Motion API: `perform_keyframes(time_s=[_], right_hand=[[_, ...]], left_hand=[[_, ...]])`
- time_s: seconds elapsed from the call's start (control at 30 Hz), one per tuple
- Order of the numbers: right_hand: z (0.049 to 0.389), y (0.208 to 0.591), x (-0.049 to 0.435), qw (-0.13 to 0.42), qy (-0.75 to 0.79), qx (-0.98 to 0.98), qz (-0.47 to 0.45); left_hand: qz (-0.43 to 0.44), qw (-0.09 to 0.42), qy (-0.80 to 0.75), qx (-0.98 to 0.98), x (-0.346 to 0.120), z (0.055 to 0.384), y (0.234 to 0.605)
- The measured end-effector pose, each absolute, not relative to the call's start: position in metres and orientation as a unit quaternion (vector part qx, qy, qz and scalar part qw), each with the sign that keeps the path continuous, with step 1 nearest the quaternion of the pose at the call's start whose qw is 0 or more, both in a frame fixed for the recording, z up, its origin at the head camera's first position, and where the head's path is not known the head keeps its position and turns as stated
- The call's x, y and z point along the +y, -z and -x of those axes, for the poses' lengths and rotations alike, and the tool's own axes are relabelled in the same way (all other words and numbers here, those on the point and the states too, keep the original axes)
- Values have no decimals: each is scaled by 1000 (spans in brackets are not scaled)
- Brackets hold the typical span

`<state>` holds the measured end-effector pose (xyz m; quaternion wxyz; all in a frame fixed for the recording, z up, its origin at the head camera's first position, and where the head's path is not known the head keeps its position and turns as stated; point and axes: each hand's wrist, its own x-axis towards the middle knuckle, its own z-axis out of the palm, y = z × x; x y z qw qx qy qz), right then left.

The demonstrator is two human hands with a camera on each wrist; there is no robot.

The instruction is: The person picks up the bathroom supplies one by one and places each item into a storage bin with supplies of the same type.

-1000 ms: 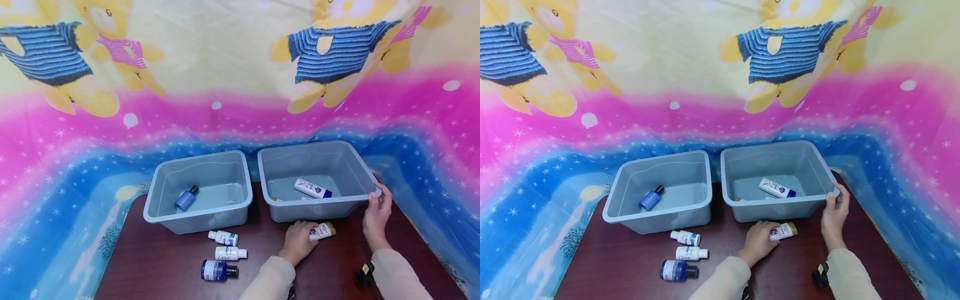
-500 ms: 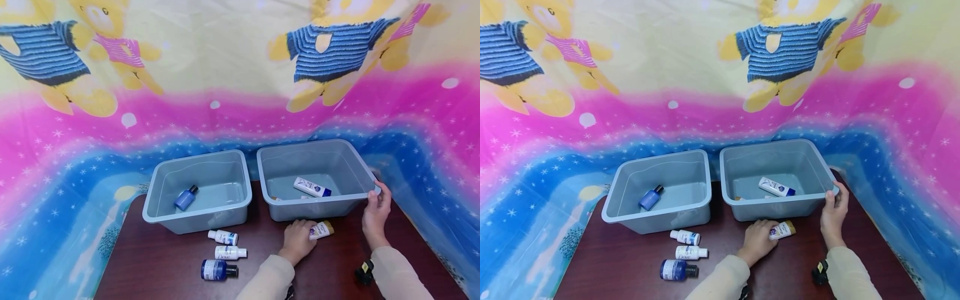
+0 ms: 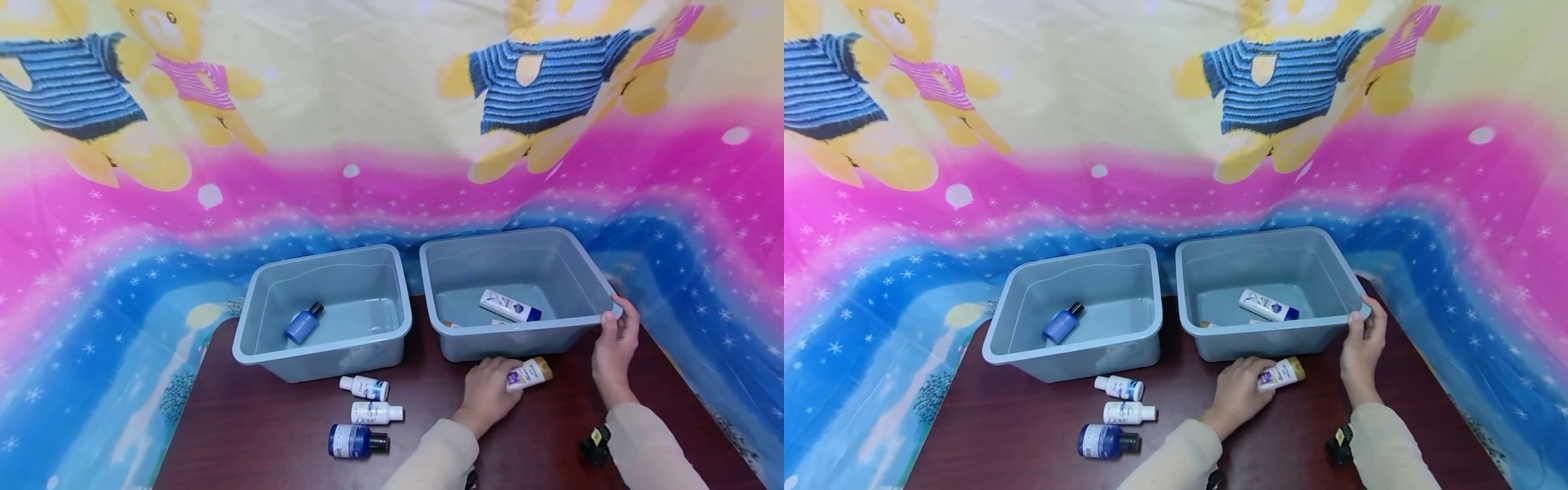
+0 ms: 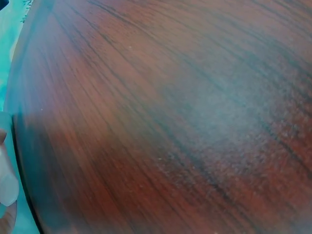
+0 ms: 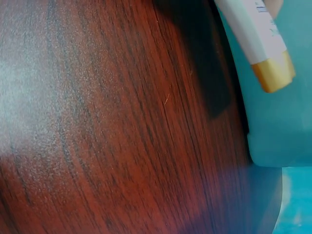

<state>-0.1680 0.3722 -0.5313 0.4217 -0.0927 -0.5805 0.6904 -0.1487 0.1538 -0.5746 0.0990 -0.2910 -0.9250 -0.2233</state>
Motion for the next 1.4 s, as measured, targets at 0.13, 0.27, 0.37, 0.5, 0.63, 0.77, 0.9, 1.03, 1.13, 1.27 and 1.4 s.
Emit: perform_keyframes(time_s=[0.13,0.27,0.37,0.5,0.63,0.77,0.9,1.03,1.13,1.27,1.4], right_hand=[[169,531,372,421,-688,-583,94],[169,531,371,425,-685,-583,100],[169,532,372,429,-682,-584,101],[168,533,373,433,-673,-592,101],[168,534,374,434,-671,-593,99],[168,533,372,431,-679,-587,95],[168,534,372,429,-677,-590,93],[167,535,373,431,-680,-586,94],[167,535,372,432,-681,-583,95],[167,533,372,430,-683,-583,92],[165,526,369,428,-685,-584,81]], left_hand=[[296,112,232,-920,155,149,571],[303,112,245,-914,155,146,567],[307,116,254,-910,155,143,564],[305,124,270,-905,156,140,559],[302,125,291,-899,155,137,555],[300,119,302,-897,153,135,550],[302,112,313,-894,148,133,546],[307,126,318,-888,145,131,543],[312,146,320,-883,142,132,542],[319,165,315,-878,139,133,538],[325,179,310,-875,135,133,532]])
